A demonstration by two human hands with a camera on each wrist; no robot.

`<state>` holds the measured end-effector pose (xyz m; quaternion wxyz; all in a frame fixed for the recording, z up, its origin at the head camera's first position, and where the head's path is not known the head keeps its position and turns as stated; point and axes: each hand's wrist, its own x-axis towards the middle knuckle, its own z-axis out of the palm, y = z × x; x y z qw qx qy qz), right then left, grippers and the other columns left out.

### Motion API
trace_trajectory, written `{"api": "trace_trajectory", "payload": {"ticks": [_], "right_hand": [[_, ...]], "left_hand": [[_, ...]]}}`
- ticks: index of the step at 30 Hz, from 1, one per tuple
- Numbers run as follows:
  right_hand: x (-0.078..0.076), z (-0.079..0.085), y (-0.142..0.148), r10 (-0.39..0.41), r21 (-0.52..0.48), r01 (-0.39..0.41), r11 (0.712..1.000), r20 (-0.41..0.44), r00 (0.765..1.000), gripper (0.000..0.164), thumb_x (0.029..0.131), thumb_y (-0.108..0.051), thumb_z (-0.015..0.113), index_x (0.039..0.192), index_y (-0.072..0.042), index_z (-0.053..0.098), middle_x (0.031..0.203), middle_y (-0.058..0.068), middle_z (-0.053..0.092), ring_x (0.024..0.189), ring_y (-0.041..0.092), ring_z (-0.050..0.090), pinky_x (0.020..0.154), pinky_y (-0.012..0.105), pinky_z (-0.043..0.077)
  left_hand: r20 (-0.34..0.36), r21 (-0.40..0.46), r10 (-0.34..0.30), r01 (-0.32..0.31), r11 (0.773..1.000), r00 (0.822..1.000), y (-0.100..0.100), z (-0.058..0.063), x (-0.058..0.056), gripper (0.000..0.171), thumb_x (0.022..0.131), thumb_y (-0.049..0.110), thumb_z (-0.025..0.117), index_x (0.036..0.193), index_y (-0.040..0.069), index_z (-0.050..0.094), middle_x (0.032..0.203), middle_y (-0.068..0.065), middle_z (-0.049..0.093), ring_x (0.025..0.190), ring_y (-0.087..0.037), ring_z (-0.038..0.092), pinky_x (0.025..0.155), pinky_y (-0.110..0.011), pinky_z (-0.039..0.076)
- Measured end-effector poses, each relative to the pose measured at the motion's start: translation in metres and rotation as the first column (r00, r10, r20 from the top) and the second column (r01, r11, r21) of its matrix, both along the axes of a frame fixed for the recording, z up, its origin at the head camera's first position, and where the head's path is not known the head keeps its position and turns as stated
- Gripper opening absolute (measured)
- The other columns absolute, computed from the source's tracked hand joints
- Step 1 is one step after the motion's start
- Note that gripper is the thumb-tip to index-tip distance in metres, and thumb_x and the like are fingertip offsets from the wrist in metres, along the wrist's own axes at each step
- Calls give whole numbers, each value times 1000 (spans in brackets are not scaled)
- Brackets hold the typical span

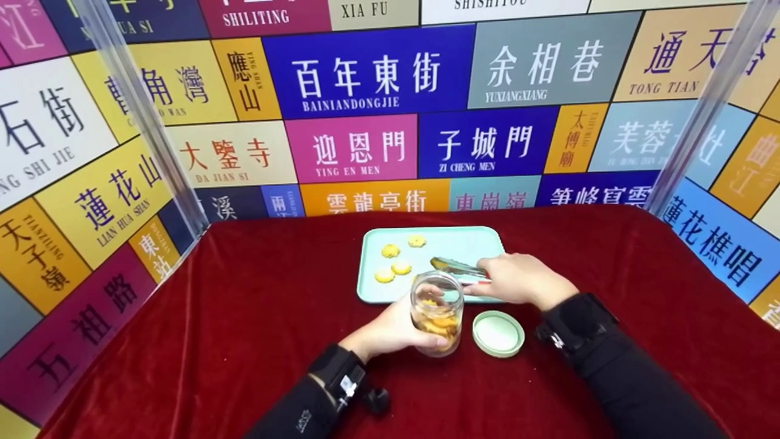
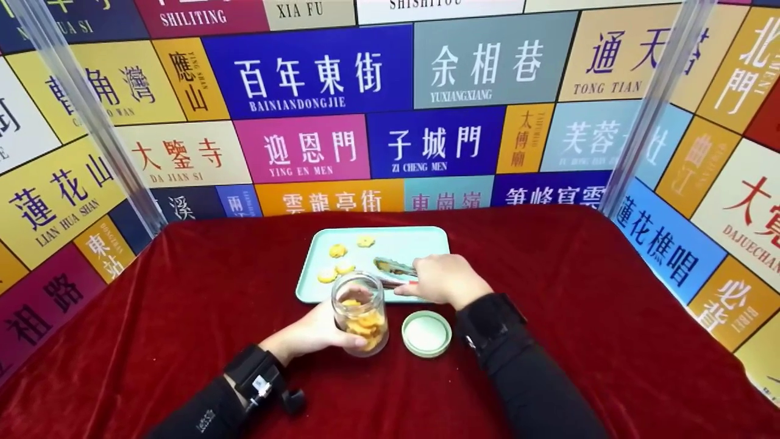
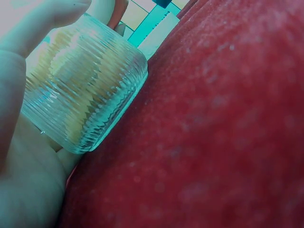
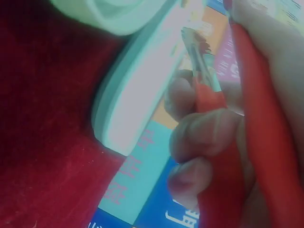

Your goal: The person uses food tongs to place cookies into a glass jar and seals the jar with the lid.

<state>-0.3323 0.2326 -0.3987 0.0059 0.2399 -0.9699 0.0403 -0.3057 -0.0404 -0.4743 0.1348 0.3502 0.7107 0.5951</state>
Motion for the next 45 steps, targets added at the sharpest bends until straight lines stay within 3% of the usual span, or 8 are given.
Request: {"api": "trace_trajectory", "payload": {"ticks": [5,11,17,25,35,40,45], "right_hand": [[-16,-4,-14,30,37,-30,999,6,1000,50,99,-62,65,92,-12,62,76,3,59,77,28,64,77,51,55],[-28,-7,-32,35,58,-37,998,41,999,49,103,-55,66,110,-7,67,91,9,70,93,35,71,86,54,57],[-32,-2,-46,32,126,-37,991,46,998,30,101,-22,67,124,-3,66,112,18,74,105,39,71,91,55,58],[-37,1,-55,10,148,-18,989,54,998,31,104,-16,60,133,-5,66,123,20,73,112,40,70,97,55,57],[-40,-1,-53,38,141,-41,989,23,999,22,99,-7,63,121,-8,69,106,14,74,95,36,70,86,52,58],[-36,0,-42,76,121,-74,990,-9,997,14,101,-20,71,108,-8,67,93,12,71,89,36,70,82,53,58],[-34,0,-30,38,123,-36,992,-17,999,39,101,-47,71,101,-9,65,86,9,67,85,34,68,80,53,58]], "left_hand": [[18,2,-11,11,1000,1000,0,1,0,81,79,6,90,146,-1,44,129,-1,68,119,-14,66,109,-30,50],[3,8,-13,13,1000,1000,0,0,-1,81,80,7,90,146,-4,45,130,-2,69,121,-15,66,110,-31,49],[-1,-3,-9,9,1000,1000,0,-1,-1,82,79,8,91,146,-4,45,131,-3,68,122,-15,65,111,-31,49],[8,25,-43,42,999,999,-1,0,0,82,80,8,89,151,5,47,132,0,69,124,-15,64,113,-32,48],[6,8,-22,22,1000,1000,-1,1,0,80,80,10,91,148,4,48,129,0,70,121,-14,66,111,-32,48],[-13,47,-67,67,997,998,1,2,-1,84,81,8,89,153,8,45,139,-6,66,126,-17,62,115,-34,45],[7,25,-38,38,999,999,-1,1,0,84,81,9,91,152,6,47,136,-2,68,125,-16,64,113,-32,46]]}}
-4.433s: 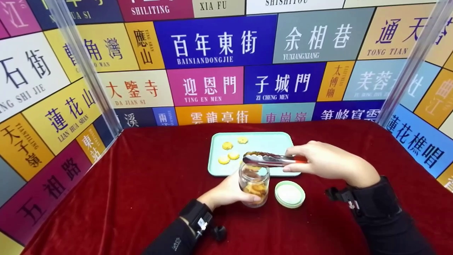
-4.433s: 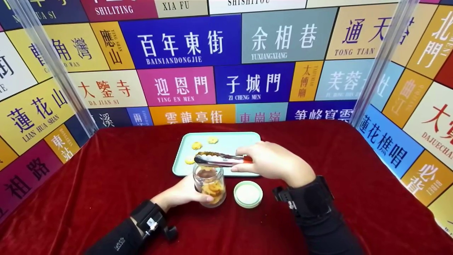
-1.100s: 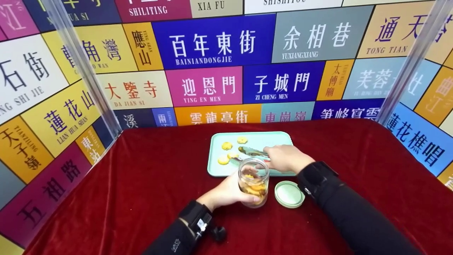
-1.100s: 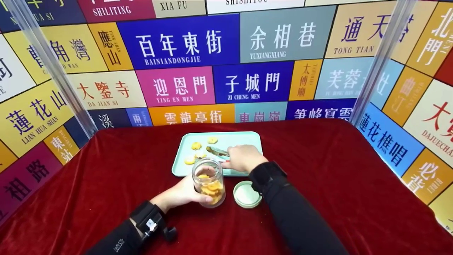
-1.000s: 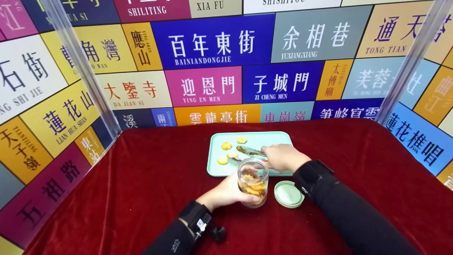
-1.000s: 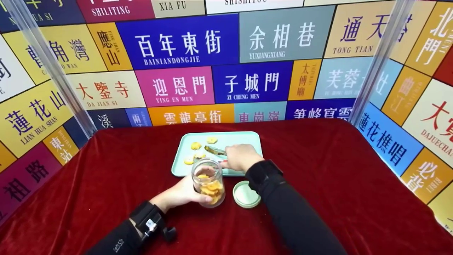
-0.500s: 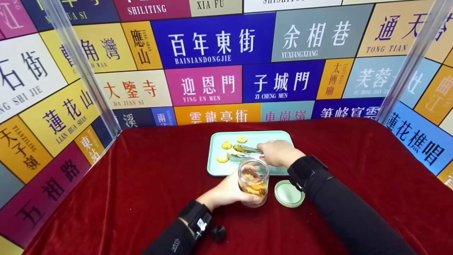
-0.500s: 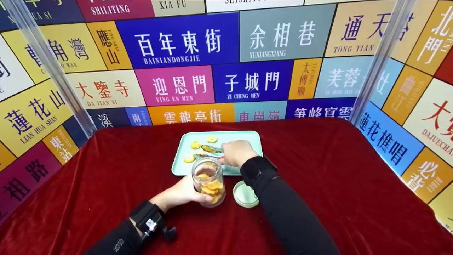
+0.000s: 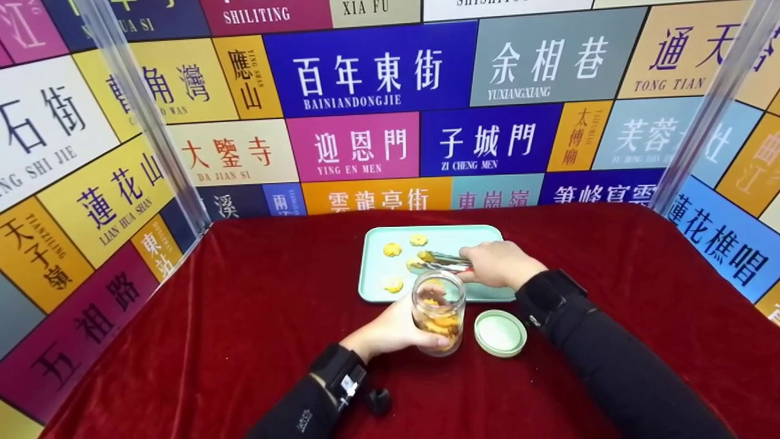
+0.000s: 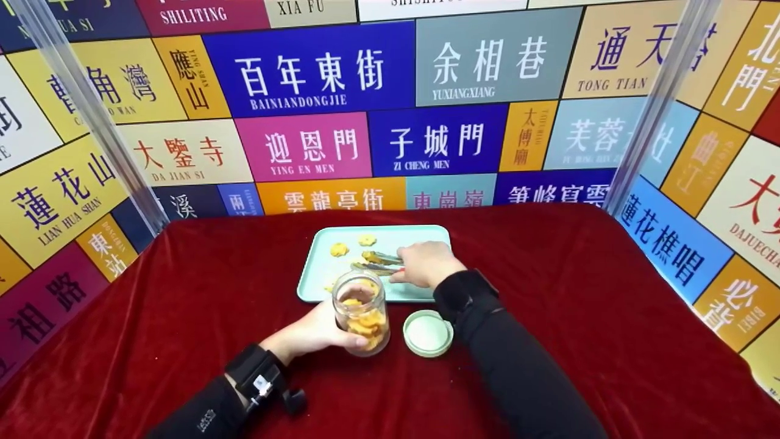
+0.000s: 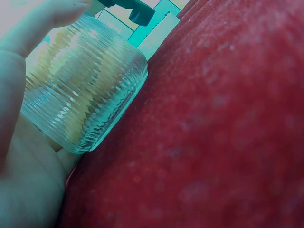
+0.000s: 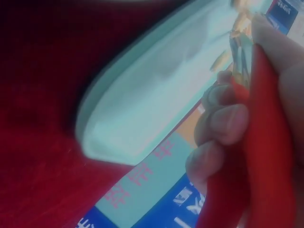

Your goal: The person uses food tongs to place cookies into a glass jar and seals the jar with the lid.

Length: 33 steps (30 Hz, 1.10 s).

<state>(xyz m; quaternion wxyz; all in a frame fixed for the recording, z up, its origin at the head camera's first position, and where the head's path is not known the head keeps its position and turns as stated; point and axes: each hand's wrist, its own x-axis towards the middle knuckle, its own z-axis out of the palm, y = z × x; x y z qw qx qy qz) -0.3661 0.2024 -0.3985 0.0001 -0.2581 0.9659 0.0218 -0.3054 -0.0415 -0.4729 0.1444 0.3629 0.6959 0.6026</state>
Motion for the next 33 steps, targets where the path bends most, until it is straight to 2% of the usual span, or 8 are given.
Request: {"api": "trace_trajectory", "payload": {"ticks": [3,7,11,15,18,21,27,33], "right_hand": [[-1,-1,2,-51,5,51,999,17,999,50,100,-56,68,106,-7,66,90,12,68,89,37,69,82,54,58],[-3,-4,-1,-87,3,87,996,35,996,56,99,-58,66,111,-4,66,96,16,70,97,40,71,87,57,58],[-5,-6,-8,-83,9,83,997,33,996,54,101,-53,65,121,-3,67,108,19,73,104,41,71,90,58,58],[-4,-9,-13,-76,-8,76,997,28,997,44,103,-39,67,128,-3,66,116,21,73,107,41,71,90,57,58],[-2,-11,-13,-74,-30,74,997,24,997,35,102,-32,70,124,-4,67,113,21,73,104,41,71,89,57,58],[0,-12,-11,-78,-45,78,996,14,997,32,102,-34,71,115,-5,66,105,20,73,101,42,71,86,58,58],[10,-11,-7,-109,-55,108,993,-13,994,38,103,-46,69,99,-8,61,85,11,65,92,41,70,78,59,58],[23,-7,3,-161,-48,159,986,-23,987,43,103,-50,67,103,-6,66,87,13,68,89,41,71,76,58,59]], "left_hand": [[21,-21,37,-36,999,999,-2,-1,2,81,81,10,92,148,3,48,129,2,70,122,-14,66,111,-30,47],[13,-8,39,-39,999,999,-2,-1,2,82,79,9,91,147,1,45,130,1,69,122,-15,66,111,-31,48],[4,0,33,-33,999,999,-2,-1,2,84,79,8,92,148,1,44,132,1,68,123,-15,66,111,-31,48],[-12,14,11,-11,1000,1000,0,-1,0,90,78,8,92,153,5,41,135,1,67,125,-15,64,114,-32,46],[-30,35,-7,8,999,1000,1,0,-1,94,79,9,92,157,12,40,140,0,65,129,-16,62,116,-33,44],[-41,49,-15,17,999,999,1,0,-2,93,79,8,92,157,18,41,144,-2,63,131,-17,60,118,-35,43],[-6,21,5,-5,1000,1000,-1,-1,-1,88,80,8,91,153,5,42,134,0,68,125,-16,64,114,-32,46],[-12,23,3,-3,1000,1000,0,-1,-1,88,79,8,91,152,2,41,132,-1,68,125,-17,64,114,-33,46]]}}
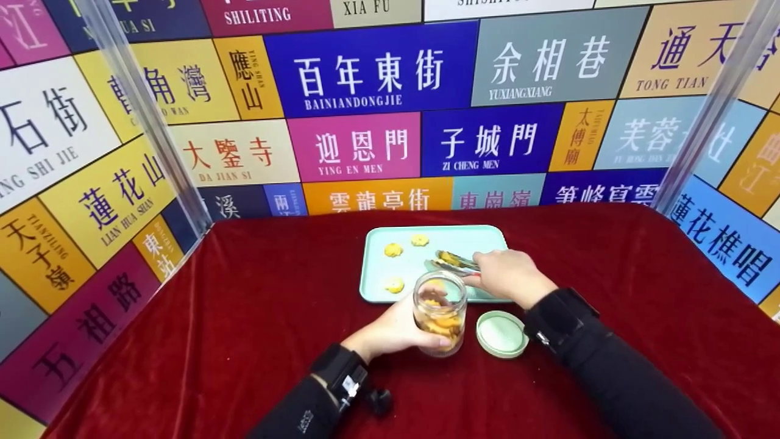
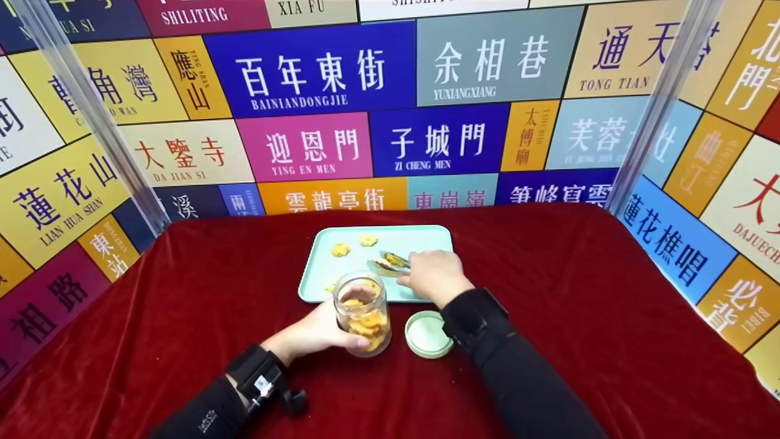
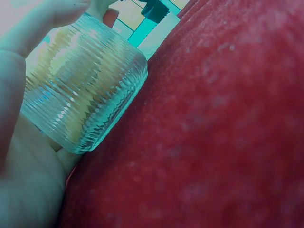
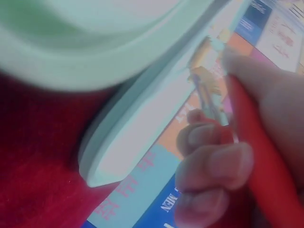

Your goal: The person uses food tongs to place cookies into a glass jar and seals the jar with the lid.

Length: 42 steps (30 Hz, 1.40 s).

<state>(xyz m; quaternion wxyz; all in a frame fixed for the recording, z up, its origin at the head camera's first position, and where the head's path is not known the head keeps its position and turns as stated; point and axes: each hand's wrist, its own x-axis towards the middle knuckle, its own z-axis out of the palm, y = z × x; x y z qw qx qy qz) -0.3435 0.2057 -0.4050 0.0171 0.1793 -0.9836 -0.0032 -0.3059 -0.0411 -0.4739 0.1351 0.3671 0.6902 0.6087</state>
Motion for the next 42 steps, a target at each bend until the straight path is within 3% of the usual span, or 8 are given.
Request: {"api": "trace_trajectory", "payload": {"ticks": [6,13,21,29,42], "right_hand": [[10,-2,17,-33,-60,33,998,10,999,48,102,-51,68,114,-4,69,93,15,71,92,40,70,79,57,58],[13,-3,32,-33,-97,36,995,31,999,61,102,-53,67,134,-1,67,105,19,73,96,39,69,80,55,57],[16,14,51,-36,-152,31,988,-28,999,61,100,-56,68,130,-3,67,103,16,74,91,36,70,79,58,56],[26,36,64,5,-198,-13,980,-39,999,49,99,-63,66,108,-15,65,75,-2,60,71,21,56,64,41,45],[50,73,73,44,-274,-36,961,25,999,54,99,-68,62,117,-17,66,82,-3,63,68,16,53,63,35,41]], "left_hand": [[25,-6,-1,1,1000,1000,1,0,1,86,79,7,90,148,-5,41,130,0,68,123,-15,65,112,-32,47],[24,-19,9,-9,1000,1000,-1,1,2,85,79,8,90,148,-3,43,130,-1,69,123,-16,66,112,-32,47],[19,-25,18,-18,1000,1000,0,1,1,84,79,7,91,148,-3,44,131,-2,67,124,-15,65,113,-32,47],[30,-35,28,-27,999,999,-1,0,0,84,78,5,91,147,-4,43,131,-2,67,123,-15,65,112,-30,47],[1,-33,15,-15,999,1000,0,2,2,86,79,11,92,149,-2,44,130,1,68,122,-14,65,113,-31,46]]}}
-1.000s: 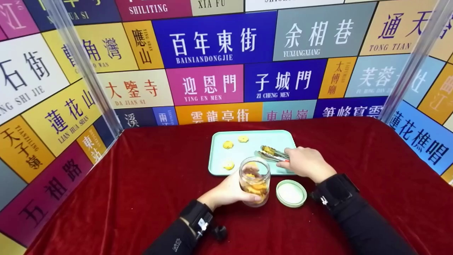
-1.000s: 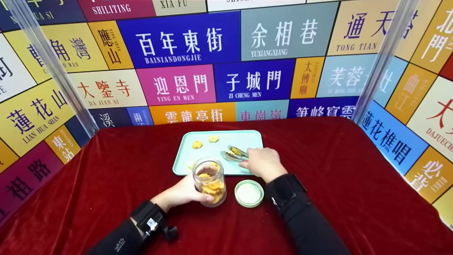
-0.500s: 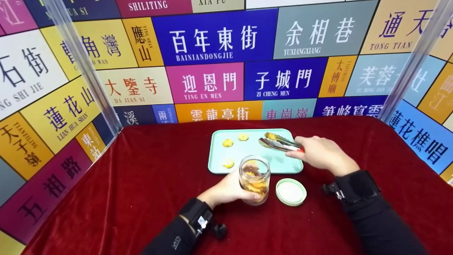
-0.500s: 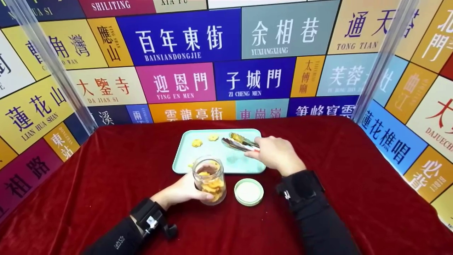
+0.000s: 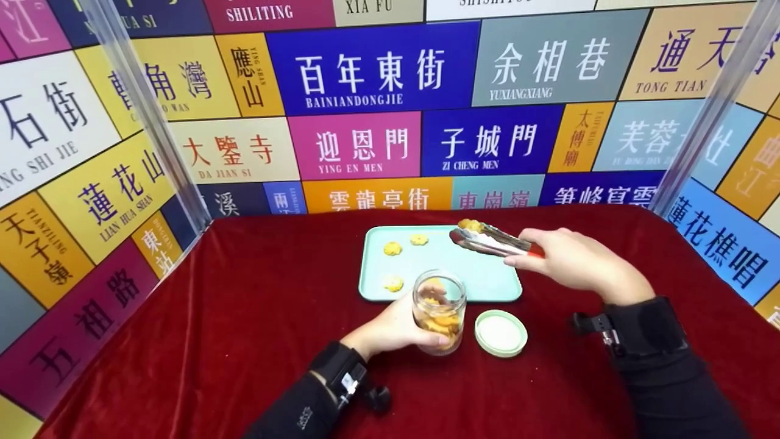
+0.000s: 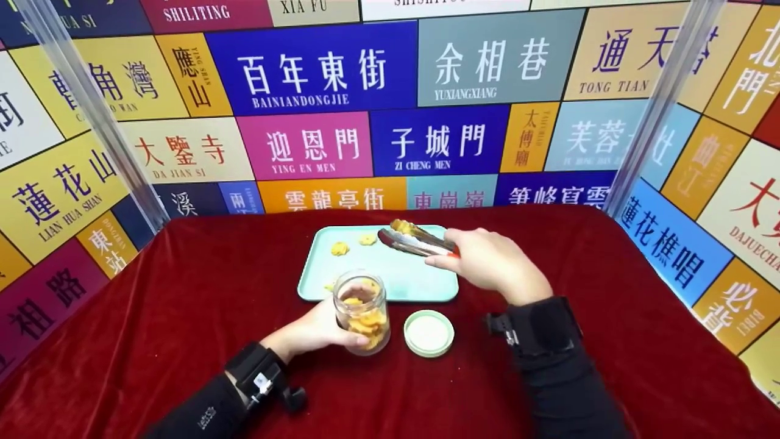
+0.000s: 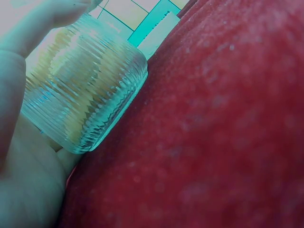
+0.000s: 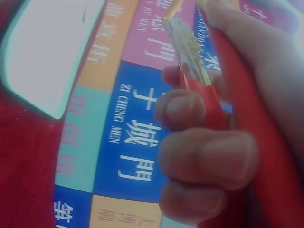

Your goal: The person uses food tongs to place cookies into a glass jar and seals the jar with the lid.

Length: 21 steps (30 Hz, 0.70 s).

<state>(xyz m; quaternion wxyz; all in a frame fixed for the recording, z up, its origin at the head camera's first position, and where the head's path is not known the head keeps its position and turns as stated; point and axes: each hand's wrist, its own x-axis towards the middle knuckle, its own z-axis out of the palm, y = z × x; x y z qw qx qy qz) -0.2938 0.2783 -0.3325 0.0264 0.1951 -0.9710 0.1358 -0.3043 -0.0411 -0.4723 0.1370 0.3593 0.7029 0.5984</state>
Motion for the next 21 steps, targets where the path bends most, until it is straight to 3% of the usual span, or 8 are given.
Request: {"api": "trace_trajectory", "payload": {"ticks": [10,21], "right_hand": [[22,25,-5,27,-19,-28,999,-11,1000,50,100,-67,62,118,-22,66,88,-5,67,73,16,56,65,36,42],[45,39,-15,93,-20,-94,995,-52,994,45,98,-69,61,117,-29,68,84,-10,66,73,13,57,67,34,44]], "left_hand": [[6,13,-3,3,1000,1000,0,-1,0,84,79,10,91,147,-4,44,129,0,69,121,-15,66,112,-31,47],[31,1,3,-3,1000,1000,0,-2,-1,83,80,8,90,146,-5,42,128,-2,69,120,-15,66,109,-29,48]]}}
